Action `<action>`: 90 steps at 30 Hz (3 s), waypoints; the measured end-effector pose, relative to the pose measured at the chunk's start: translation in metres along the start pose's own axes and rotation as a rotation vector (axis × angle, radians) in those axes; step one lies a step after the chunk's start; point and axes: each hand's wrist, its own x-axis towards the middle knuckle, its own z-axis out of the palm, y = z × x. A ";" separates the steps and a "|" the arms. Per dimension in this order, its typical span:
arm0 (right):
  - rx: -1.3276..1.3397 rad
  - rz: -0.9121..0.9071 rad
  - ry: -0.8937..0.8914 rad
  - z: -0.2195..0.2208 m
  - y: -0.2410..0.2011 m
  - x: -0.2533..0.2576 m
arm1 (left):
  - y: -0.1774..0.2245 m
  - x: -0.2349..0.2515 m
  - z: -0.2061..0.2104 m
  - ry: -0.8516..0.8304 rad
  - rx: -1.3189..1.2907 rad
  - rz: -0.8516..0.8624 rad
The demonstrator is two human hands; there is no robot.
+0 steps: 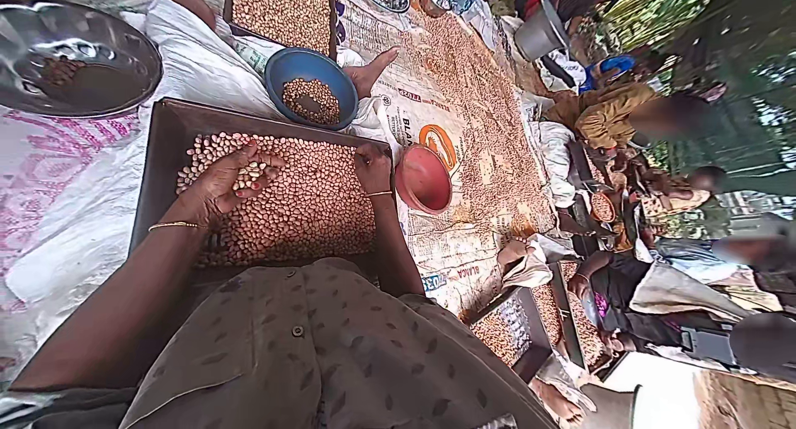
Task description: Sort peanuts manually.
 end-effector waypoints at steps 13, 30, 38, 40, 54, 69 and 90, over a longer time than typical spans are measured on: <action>-0.267 -0.126 -0.491 0.048 -0.060 -0.014 | 0.005 -0.004 -0.001 0.122 -0.239 -0.068; 0.030 -0.285 -0.274 0.039 -0.047 0.012 | -0.004 0.001 0.004 -0.115 -0.120 -0.088; -0.336 -0.096 -0.336 0.062 -0.057 0.002 | 0.009 -0.001 -0.006 0.144 -0.351 0.003; -0.351 -0.110 -0.359 0.059 -0.059 0.001 | 0.008 -0.001 -0.005 0.162 -0.338 0.007; -0.196 -0.210 -0.276 0.073 -0.052 -0.004 | 0.008 0.001 -0.003 0.201 -0.333 0.021; 0.306 -0.113 0.028 0.034 -0.036 0.043 | 0.007 0.001 -0.003 0.189 -0.311 0.021; -0.286 -0.196 -0.670 0.039 -0.056 0.001 | 0.010 -0.002 0.001 0.185 -0.234 0.042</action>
